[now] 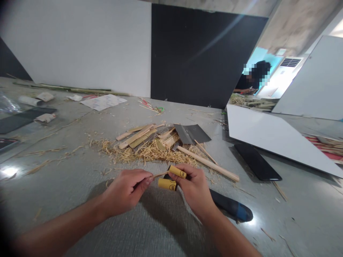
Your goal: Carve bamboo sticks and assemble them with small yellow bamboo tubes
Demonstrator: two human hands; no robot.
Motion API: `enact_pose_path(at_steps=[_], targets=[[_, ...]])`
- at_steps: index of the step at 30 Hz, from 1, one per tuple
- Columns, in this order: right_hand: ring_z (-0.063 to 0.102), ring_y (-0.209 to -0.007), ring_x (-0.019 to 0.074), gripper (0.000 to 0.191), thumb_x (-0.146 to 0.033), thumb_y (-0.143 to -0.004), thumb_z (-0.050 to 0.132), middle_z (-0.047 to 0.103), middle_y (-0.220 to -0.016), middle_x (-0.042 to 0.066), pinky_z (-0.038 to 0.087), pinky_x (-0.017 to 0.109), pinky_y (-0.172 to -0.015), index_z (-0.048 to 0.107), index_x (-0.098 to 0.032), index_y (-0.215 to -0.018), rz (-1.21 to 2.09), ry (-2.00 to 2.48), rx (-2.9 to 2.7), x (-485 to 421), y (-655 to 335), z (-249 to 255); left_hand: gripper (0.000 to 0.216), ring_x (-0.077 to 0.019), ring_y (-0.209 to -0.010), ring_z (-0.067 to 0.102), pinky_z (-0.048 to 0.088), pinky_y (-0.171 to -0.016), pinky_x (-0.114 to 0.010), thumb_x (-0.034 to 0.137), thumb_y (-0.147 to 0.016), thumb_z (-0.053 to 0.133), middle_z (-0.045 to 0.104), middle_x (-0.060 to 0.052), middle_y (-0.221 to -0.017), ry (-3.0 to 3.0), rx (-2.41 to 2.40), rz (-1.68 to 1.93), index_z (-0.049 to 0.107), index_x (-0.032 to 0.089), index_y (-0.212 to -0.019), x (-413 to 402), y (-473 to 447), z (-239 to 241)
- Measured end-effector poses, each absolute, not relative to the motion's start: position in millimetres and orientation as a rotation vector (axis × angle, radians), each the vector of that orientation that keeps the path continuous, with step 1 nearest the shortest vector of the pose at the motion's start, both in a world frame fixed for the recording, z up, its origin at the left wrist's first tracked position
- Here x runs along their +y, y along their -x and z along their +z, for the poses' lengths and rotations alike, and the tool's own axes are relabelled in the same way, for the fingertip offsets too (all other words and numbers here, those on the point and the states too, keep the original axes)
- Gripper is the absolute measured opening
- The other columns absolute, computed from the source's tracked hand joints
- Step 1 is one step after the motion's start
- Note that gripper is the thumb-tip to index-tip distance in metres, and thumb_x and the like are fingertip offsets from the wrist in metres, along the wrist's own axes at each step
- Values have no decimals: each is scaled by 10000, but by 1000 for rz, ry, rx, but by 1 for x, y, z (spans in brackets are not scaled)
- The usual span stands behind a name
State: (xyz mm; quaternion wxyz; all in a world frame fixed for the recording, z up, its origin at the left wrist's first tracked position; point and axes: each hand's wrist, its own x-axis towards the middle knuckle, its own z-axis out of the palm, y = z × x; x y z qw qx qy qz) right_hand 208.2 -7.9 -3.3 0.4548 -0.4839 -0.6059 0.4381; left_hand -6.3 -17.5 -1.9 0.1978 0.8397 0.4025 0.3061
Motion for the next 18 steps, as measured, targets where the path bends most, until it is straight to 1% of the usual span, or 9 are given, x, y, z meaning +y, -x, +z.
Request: enact_pose_path(at_steps=[5,8,10,12,15,18], targets=[[523,-726,144,195,-360,-878,596,624,-775,5,387,260,-654,702,-209,-815,1092,1110,-1737,-10,-211,2,269,-101,-565,475,315,-548,-227,208,-934,422,527,9,-620,-2381,1108,834,527,155,-692,-16,8,-5],[558,-789,157,190,-356,-905,562,652,-842,10,400,264,-698,704,-230,-891,1116,1089,-1814,-9,-214,0,275,-93,-550,454,303,-540,-225,202,-932,423,503,18,-606,-2380,1101,822,503,157,-672,-16,9,-6],[561,-798,161,198,-365,-910,555,653,-857,13,399,267,-698,700,-230,-909,1121,1095,-1829,-8,-215,-1,268,-92,-554,456,305,-543,-224,204,-932,425,509,19,-611,-2377,1094,825,507,158,-681,-16,8,-6],[536,-752,153,218,-373,-904,560,630,-808,12,382,268,-665,689,-208,-843,1090,1116,-1824,-7,-215,-2,268,-94,-560,463,310,-548,-223,213,-936,424,517,18,-617,-2377,1090,824,516,158,-691,-16,8,-6],[463,-661,135,269,-379,-881,589,545,-676,-5,339,268,-601,643,-181,-706,1026,1146,-1769,-7,-215,-2,267,-96,-559,460,305,-546,-226,206,-933,430,514,18,-613,-2393,1098,811,513,157,-684,-15,8,-5],[417,-626,127,318,-396,-845,633,478,-623,-17,313,270,-568,588,-172,-624,997,1198,-1662,-8,-213,-4,246,-96,-560,459,298,-545,-230,172,-908,454,503,21,-607,-2391,1131,808,498,156,-667,-14,7,-5]])
